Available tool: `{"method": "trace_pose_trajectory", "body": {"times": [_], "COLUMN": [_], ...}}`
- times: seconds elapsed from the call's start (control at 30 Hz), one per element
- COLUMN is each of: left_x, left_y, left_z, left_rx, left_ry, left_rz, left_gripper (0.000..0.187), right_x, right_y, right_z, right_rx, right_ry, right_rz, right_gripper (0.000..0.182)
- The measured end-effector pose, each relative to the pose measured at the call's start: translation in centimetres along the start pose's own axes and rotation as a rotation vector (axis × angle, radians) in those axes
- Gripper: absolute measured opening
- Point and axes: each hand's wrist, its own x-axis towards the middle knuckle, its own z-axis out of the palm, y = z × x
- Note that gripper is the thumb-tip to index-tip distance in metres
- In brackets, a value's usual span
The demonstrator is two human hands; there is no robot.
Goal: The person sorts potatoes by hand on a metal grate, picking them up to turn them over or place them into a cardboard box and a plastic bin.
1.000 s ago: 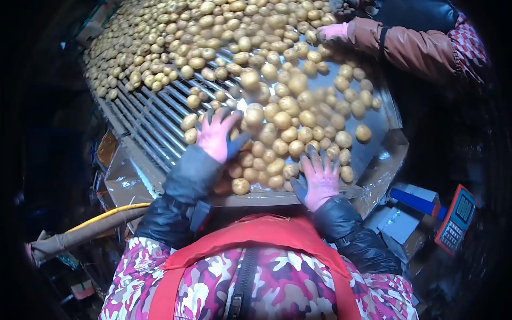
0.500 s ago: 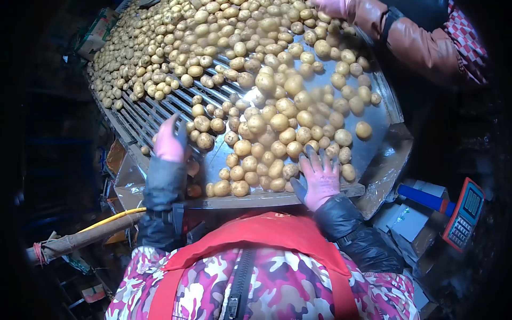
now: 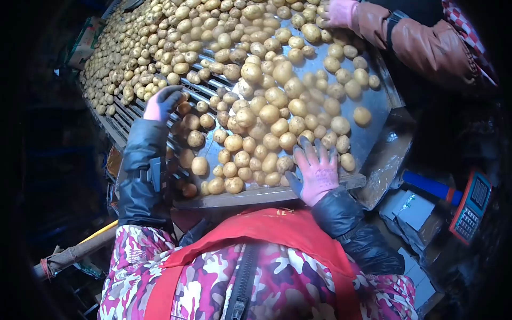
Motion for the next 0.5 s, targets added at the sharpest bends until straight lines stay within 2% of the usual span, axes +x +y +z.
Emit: {"method": "trace_pose_trajectory", "body": {"times": [0.13, 0.23, 0.27, 0.3, 0.33, 0.37, 0.4, 0.47, 0.5], "left_x": [-5.1, -9.1, -10.1, -10.8, -10.1, -10.9, -10.5, -9.6, -8.9], "left_y": [0.9, -0.5, -1.0, -0.8, -6.9, -5.3, -5.4, -4.3, -5.2], "left_z": [-3.1, -3.1, -2.1, -0.6, -0.7, 1.4, 2.8, 2.9, 2.2], "left_rx": [-0.196, -0.122, 0.165, 0.204, 0.499, 0.777, 0.772, 0.858, 0.858], "left_ry": [0.216, 0.369, 0.414, 0.393, 0.331, 0.217, 0.248, 0.178, 0.125], "left_rz": [0.062, -0.045, -0.023, -0.179, 0.083, 0.058, 0.008, -0.15, -0.129], "left_gripper": [0.034, 0.03, 0.031, 0.035, 0.037, 0.038, 0.04, 0.045, 0.047], "right_x": [0.2, 0.2, 0.2, 0.2, 0.2, 0.2, 0.2, 0.2, 0.2], "right_y": [0.2, 0.2, 0.2, 0.1, 0.0, 0.0, 0.1, 0.0, 0.1], "right_z": [0.6, 0.7, 0.7, 0.6, 0.6, 0.6, 0.5, 0.5, 0.4], "right_rx": [-0.007, -0.012, -0.012, -0.015, -0.015, -0.018, -0.024, -0.03, -0.035], "right_ry": [-0.001, -0.004, -0.009, -0.008, -0.015, -0.022, -0.028, -0.039, -0.047], "right_rz": [-0.018, -0.018, -0.012, -0.012, -0.013, -0.013, -0.012, 0.0, 0.003], "right_gripper": [0.065, 0.065, 0.065, 0.065, 0.065, 0.065, 0.066, 0.066, 0.066]}}
